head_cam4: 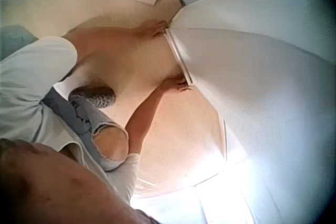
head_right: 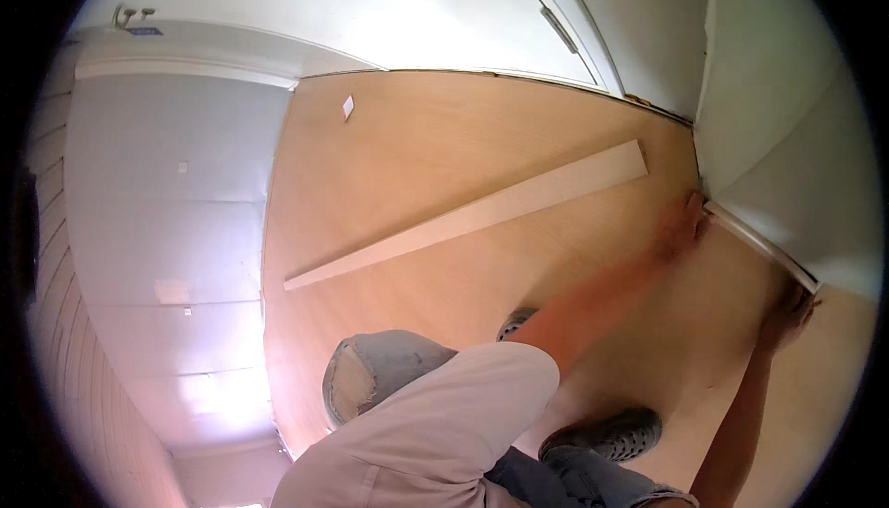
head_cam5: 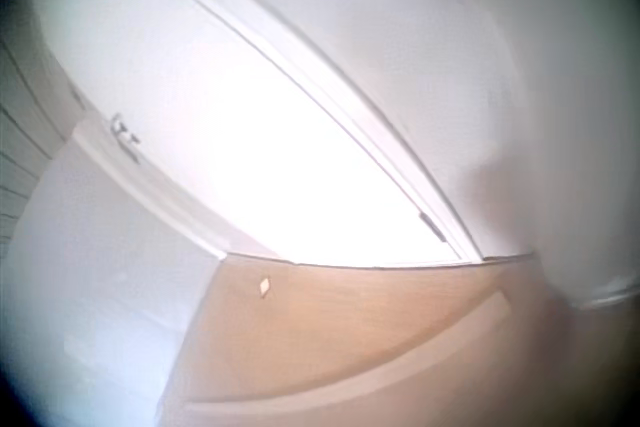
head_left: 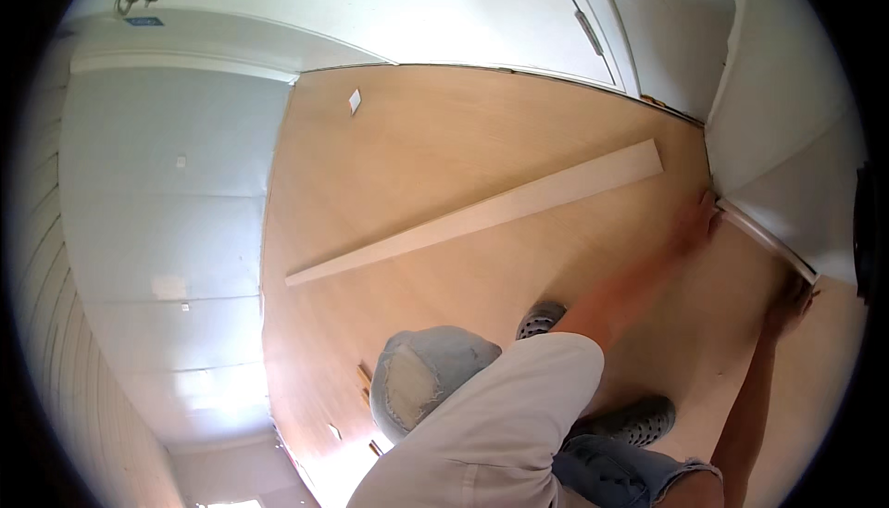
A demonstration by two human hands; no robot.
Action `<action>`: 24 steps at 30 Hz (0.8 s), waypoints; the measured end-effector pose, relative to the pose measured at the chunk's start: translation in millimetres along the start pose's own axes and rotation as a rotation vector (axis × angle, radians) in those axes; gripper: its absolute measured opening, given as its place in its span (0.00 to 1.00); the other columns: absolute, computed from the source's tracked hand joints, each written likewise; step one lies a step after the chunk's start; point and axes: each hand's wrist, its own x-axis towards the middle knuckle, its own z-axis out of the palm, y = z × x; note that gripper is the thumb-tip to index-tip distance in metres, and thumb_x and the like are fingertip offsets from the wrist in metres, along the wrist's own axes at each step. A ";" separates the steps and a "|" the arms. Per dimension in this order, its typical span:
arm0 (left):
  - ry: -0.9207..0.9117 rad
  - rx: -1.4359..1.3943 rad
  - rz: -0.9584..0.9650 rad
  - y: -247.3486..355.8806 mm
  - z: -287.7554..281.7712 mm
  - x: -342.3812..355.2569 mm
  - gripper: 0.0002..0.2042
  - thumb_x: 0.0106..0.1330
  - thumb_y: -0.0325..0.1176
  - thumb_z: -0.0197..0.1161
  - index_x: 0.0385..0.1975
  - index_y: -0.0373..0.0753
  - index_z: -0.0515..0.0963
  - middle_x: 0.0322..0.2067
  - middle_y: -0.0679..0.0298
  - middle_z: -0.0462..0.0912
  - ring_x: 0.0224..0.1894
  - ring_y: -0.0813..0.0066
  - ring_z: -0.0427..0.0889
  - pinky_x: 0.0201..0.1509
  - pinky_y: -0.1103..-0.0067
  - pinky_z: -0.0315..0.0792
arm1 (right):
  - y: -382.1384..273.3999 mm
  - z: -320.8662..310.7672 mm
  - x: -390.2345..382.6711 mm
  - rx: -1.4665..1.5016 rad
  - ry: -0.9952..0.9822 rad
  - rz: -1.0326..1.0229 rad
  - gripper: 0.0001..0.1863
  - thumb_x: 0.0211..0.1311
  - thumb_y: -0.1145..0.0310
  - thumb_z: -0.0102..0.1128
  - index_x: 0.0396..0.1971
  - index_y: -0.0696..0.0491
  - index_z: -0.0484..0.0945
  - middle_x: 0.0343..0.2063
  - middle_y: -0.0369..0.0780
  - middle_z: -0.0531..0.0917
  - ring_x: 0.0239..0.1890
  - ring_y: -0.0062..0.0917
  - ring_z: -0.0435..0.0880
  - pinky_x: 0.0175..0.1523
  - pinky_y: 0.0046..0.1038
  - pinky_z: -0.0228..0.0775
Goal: The person cuts wooden trim pieces using a miter saw and then installs them along the base of a wall. They repeatedly measure, cut, and fit the pieces to ensure a proper alignment with the wall and floor.
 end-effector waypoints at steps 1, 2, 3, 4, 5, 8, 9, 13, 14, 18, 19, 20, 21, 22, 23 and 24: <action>0.047 0.042 -0.003 -10.8 -6.5 -7.5 0.19 0.71 0.41 0.60 0.51 0.33 0.70 0.49 0.44 0.74 0.52 0.43 0.74 0.54 0.56 0.71 | -11.1 4.4 -5.5 0.031 -0.069 0.015 0.25 0.79 0.51 0.45 0.66 0.49 0.72 0.67 0.44 0.73 0.70 0.44 0.67 0.70 0.43 0.62; 0.089 0.057 0.025 -17.7 -4.1 -7.6 0.19 0.70 0.41 0.60 0.51 0.33 0.70 0.49 0.45 0.74 0.51 0.42 0.75 0.53 0.56 0.72 | -18.2 0.7 -4.2 0.041 -0.104 0.029 0.25 0.79 0.52 0.45 0.66 0.49 0.72 0.67 0.45 0.72 0.71 0.45 0.65 0.71 0.43 0.61; 0.128 0.111 0.035 -18.8 -1.3 -13.8 0.19 0.70 0.41 0.60 0.51 0.32 0.70 0.49 0.45 0.73 0.50 0.42 0.75 0.53 0.56 0.72 | -10.8 6.0 -10.6 0.077 -0.167 0.058 0.25 0.79 0.52 0.46 0.66 0.50 0.72 0.68 0.46 0.71 0.72 0.46 0.64 0.72 0.44 0.59; 0.143 0.136 0.037 -22.2 0.0 -21.0 0.19 0.70 0.41 0.61 0.52 0.32 0.70 0.50 0.46 0.73 0.51 0.42 0.75 0.54 0.56 0.71 | -2.7 11.5 -15.7 0.002 -0.155 -0.137 0.25 0.79 0.53 0.46 0.66 0.50 0.73 0.64 0.46 0.76 0.69 0.46 0.67 0.72 0.46 0.60; 0.149 0.126 0.061 -20.0 2.3 -18.9 0.20 0.69 0.40 0.61 0.53 0.33 0.71 0.50 0.46 0.73 0.51 0.43 0.75 0.55 0.55 0.71 | -1.7 10.1 -12.5 0.026 -0.145 -0.089 0.24 0.79 0.53 0.45 0.66 0.51 0.73 0.62 0.46 0.77 0.68 0.46 0.69 0.72 0.46 0.60; 0.149 0.101 0.033 -12.1 2.2 -18.7 0.21 0.68 0.41 0.61 0.54 0.33 0.72 0.51 0.47 0.73 0.52 0.43 0.75 0.55 0.55 0.70 | -10.6 4.4 -6.4 0.071 -0.139 -0.021 0.24 0.79 0.53 0.44 0.65 0.50 0.73 0.60 0.45 0.79 0.65 0.47 0.72 0.69 0.45 0.63; 0.148 0.098 0.001 -7.6 -0.1 -21.1 0.21 0.68 0.41 0.61 0.54 0.33 0.72 0.51 0.47 0.73 0.52 0.43 0.75 0.55 0.55 0.70 | -7.2 7.5 -7.2 0.063 -0.147 -0.051 0.24 0.80 0.53 0.43 0.66 0.49 0.73 0.61 0.44 0.78 0.64 0.47 0.72 0.66 0.45 0.65; 0.077 0.077 -0.008 3.9 -3.7 -11.5 0.22 0.68 0.42 0.61 0.54 0.33 0.71 0.53 0.46 0.73 0.53 0.42 0.74 0.57 0.56 0.70 | 8.6 13.6 -2.9 0.036 -0.122 0.011 0.23 0.80 0.54 0.42 0.65 0.49 0.73 0.64 0.42 0.75 0.62 0.48 0.73 0.64 0.45 0.68; 0.051 0.076 -0.012 5.7 -3.2 -9.6 0.22 0.68 0.42 0.61 0.55 0.33 0.71 0.53 0.46 0.73 0.54 0.43 0.74 0.58 0.57 0.70 | 6.1 9.7 -0.9 0.007 -0.123 -0.019 0.23 0.80 0.55 0.42 0.64 0.49 0.73 0.64 0.43 0.75 0.63 0.48 0.73 0.65 0.45 0.68; 0.066 0.097 -0.032 -2.9 -0.6 -19.3 0.22 0.70 0.44 0.59 0.55 0.34 0.72 0.55 0.47 0.72 0.56 0.45 0.74 0.59 0.58 0.70 | -25.1 -13.0 -9.4 -0.020 -0.214 0.038 0.21 0.80 0.58 0.41 0.63 0.51 0.74 0.65 0.45 0.73 0.64 0.47 0.72 0.67 0.44 0.66; 0.131 0.128 -0.009 -10.5 9.4 -21.3 0.21 0.70 0.44 0.59 0.53 0.34 0.72 0.55 0.47 0.72 0.55 0.46 0.74 0.59 0.57 0.70 | -30.2 -15.6 -10.9 -0.017 -0.248 0.091 0.21 0.80 0.59 0.40 0.62 0.52 0.75 0.65 0.45 0.73 0.65 0.47 0.71 0.68 0.44 0.66; 0.210 0.173 0.009 -25.5 18.2 -26.3 0.20 0.70 0.44 0.59 0.51 0.33 0.72 0.55 0.48 0.72 0.55 0.46 0.74 0.58 0.57 0.70 | -22.8 -6.1 -14.3 -0.097 -0.219 -0.084 0.21 0.80 0.60 0.40 0.62 0.53 0.74 0.65 0.45 0.74 0.65 0.46 0.71 0.69 0.44 0.64; 0.285 0.210 0.044 -38.1 26.9 -26.6 0.19 0.70 0.44 0.59 0.49 0.33 0.73 0.55 0.49 0.71 0.55 0.46 0.74 0.58 0.56 0.70 | 8.5 15.0 -17.5 -0.182 -0.170 -0.251 0.21 0.80 0.61 0.40 0.63 0.54 0.74 0.65 0.46 0.74 0.65 0.45 0.70 0.70 0.43 0.63; 0.365 0.325 0.143 -58.6 25.8 -29.3 0.18 0.70 0.45 0.59 0.48 0.35 0.75 0.52 0.51 0.73 0.52 0.49 0.75 0.55 0.57 0.72 | 23.3 33.0 -27.7 -0.258 -0.136 -0.425 0.21 0.80 0.62 0.40 0.63 0.55 0.74 0.64 0.46 0.74 0.66 0.44 0.70 0.70 0.43 0.61; 0.350 0.296 0.115 -51.8 33.4 -19.9 0.19 0.70 0.45 0.59 0.49 0.35 0.74 0.52 0.51 0.74 0.52 0.49 0.76 0.55 0.57 0.72 | 25.8 31.2 -30.2 -0.171 -0.146 -0.350 0.21 0.80 0.63 0.41 0.63 0.55 0.73 0.65 0.45 0.74 0.66 0.44 0.70 0.71 0.42 0.60; 0.308 0.258 0.108 -37.1 39.0 -7.2 0.20 0.71 0.46 0.59 0.50 0.35 0.74 0.52 0.51 0.74 0.52 0.49 0.76 0.55 0.57 0.72 | 30.4 25.3 -21.4 -0.116 -0.135 -0.262 0.21 0.79 0.64 0.41 0.64 0.55 0.72 0.65 0.45 0.74 0.66 0.43 0.70 0.72 0.41 0.58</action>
